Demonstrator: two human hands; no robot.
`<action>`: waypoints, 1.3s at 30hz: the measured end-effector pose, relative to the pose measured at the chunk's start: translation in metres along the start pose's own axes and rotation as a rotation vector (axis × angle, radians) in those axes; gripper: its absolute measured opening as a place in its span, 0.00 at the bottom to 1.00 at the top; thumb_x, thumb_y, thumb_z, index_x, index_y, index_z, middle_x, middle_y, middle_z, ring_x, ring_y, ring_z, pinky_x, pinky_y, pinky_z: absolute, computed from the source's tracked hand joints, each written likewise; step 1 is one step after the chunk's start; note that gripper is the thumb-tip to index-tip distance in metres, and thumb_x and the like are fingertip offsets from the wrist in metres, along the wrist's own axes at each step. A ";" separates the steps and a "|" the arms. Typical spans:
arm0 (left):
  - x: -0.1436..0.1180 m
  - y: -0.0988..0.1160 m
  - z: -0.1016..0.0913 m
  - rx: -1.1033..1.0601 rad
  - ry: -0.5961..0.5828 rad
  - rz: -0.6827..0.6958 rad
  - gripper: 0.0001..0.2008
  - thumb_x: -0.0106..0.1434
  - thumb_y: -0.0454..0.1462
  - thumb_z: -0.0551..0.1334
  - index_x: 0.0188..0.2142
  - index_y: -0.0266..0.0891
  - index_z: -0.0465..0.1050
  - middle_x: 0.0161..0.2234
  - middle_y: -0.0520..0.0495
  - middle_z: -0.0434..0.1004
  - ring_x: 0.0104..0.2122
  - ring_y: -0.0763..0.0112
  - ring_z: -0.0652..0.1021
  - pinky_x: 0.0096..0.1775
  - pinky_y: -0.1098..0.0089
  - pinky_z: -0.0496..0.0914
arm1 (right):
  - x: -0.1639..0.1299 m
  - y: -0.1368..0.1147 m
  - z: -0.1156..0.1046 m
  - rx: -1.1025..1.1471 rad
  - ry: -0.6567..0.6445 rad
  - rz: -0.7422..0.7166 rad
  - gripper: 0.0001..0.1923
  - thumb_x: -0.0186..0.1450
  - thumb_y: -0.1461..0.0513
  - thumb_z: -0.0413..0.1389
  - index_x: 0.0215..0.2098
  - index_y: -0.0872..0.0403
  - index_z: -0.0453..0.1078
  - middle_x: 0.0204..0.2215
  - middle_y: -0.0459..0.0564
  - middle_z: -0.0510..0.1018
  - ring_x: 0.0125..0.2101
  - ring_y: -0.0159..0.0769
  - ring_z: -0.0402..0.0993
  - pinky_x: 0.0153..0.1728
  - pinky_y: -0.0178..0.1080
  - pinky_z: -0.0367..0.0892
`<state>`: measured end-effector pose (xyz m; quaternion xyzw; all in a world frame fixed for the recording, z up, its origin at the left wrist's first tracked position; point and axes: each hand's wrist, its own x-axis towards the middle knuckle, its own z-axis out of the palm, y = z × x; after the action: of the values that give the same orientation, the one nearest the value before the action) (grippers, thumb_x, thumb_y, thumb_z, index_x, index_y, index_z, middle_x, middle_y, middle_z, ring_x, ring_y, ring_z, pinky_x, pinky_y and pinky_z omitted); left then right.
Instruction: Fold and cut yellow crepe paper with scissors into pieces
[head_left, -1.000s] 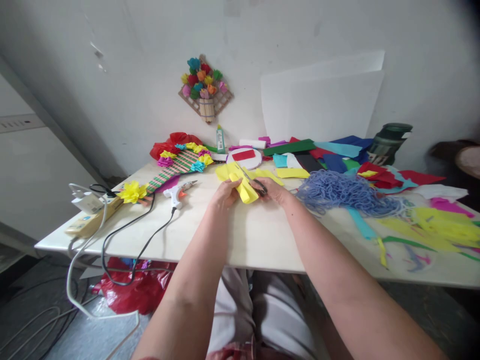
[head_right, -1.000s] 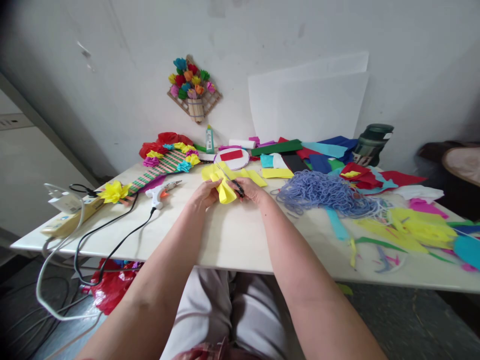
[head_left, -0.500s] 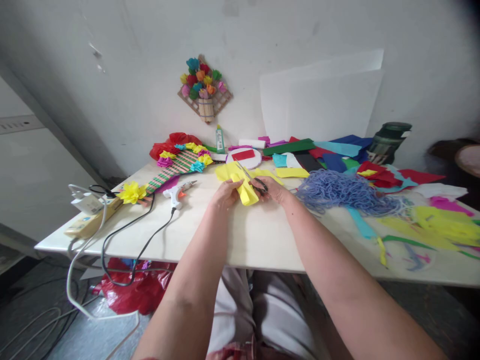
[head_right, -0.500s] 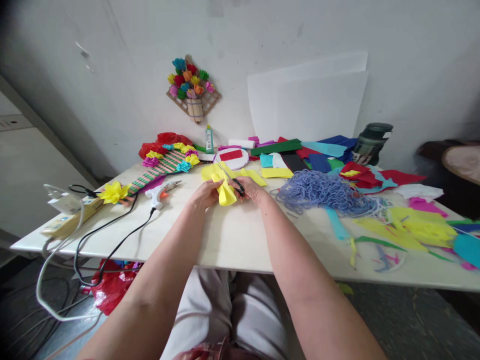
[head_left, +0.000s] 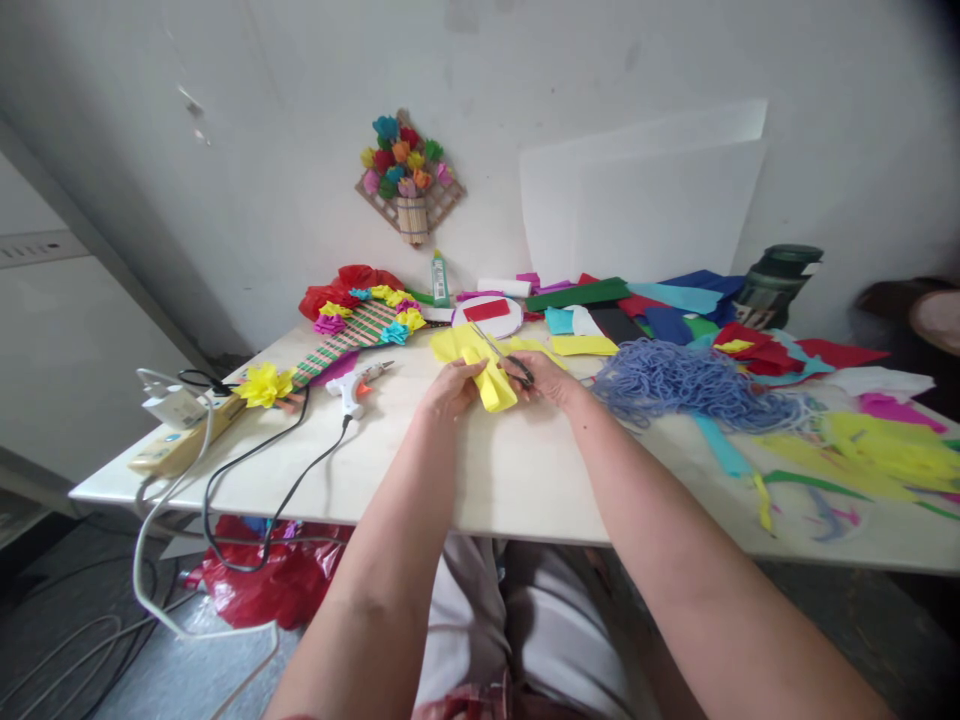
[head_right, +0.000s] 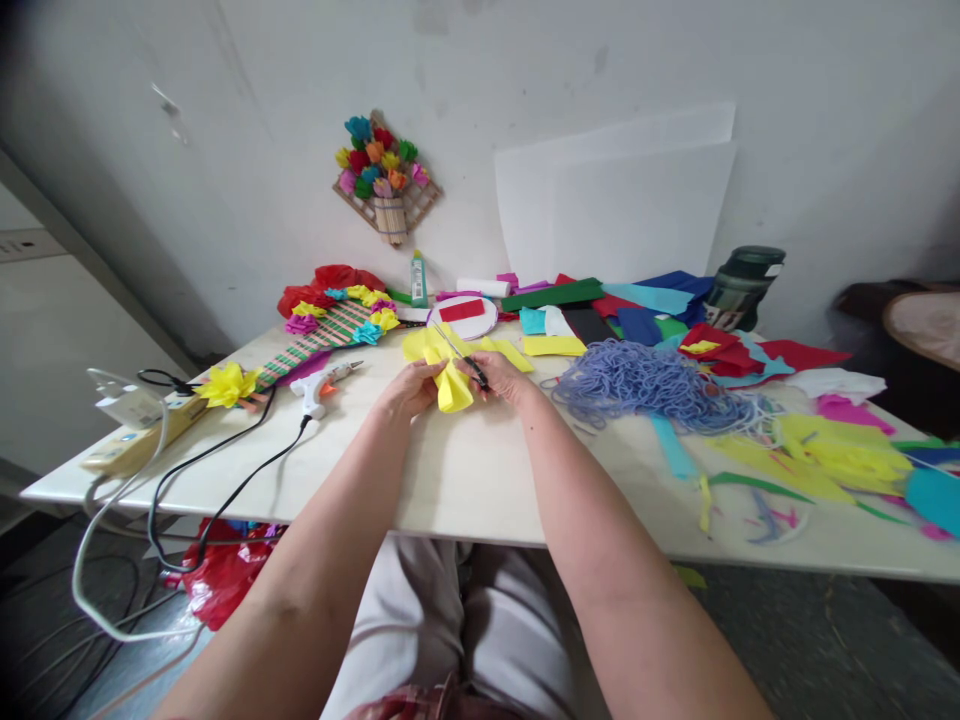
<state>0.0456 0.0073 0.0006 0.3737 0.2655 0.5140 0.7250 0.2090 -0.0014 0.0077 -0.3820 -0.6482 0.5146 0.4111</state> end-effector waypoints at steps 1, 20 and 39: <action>0.000 0.000 0.000 -0.004 0.001 0.001 0.13 0.53 0.26 0.59 0.39 0.29 0.70 0.34 0.38 0.76 0.37 0.62 0.76 0.46 0.61 0.68 | 0.001 0.000 0.000 -0.002 0.005 -0.002 0.13 0.52 0.53 0.54 0.22 0.54 0.60 0.11 0.39 0.65 0.09 0.23 0.57 0.08 0.28 0.47; 0.009 0.004 -0.013 -0.018 0.165 0.099 0.12 0.50 0.28 0.62 0.37 0.32 0.70 0.36 0.41 0.76 0.38 0.63 0.76 0.42 0.64 0.70 | -0.010 -0.011 -0.018 0.244 -0.027 -0.118 0.21 0.52 0.49 0.55 0.34 0.58 0.67 0.17 0.46 0.73 0.11 0.27 0.63 0.10 0.30 0.53; 0.008 0.015 -0.012 -0.338 0.342 0.266 0.09 0.54 0.27 0.58 0.36 0.35 0.70 0.29 0.48 0.76 0.32 0.72 0.77 0.36 0.74 0.72 | -0.003 -0.008 -0.042 -0.970 0.798 0.235 0.17 0.56 0.52 0.51 0.38 0.51 0.72 0.35 0.53 0.77 0.38 0.43 0.71 0.34 0.39 0.63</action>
<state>0.0307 0.0209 0.0052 0.1868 0.2431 0.6973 0.6479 0.2489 0.0091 0.0209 -0.7556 -0.5583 0.0225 0.3418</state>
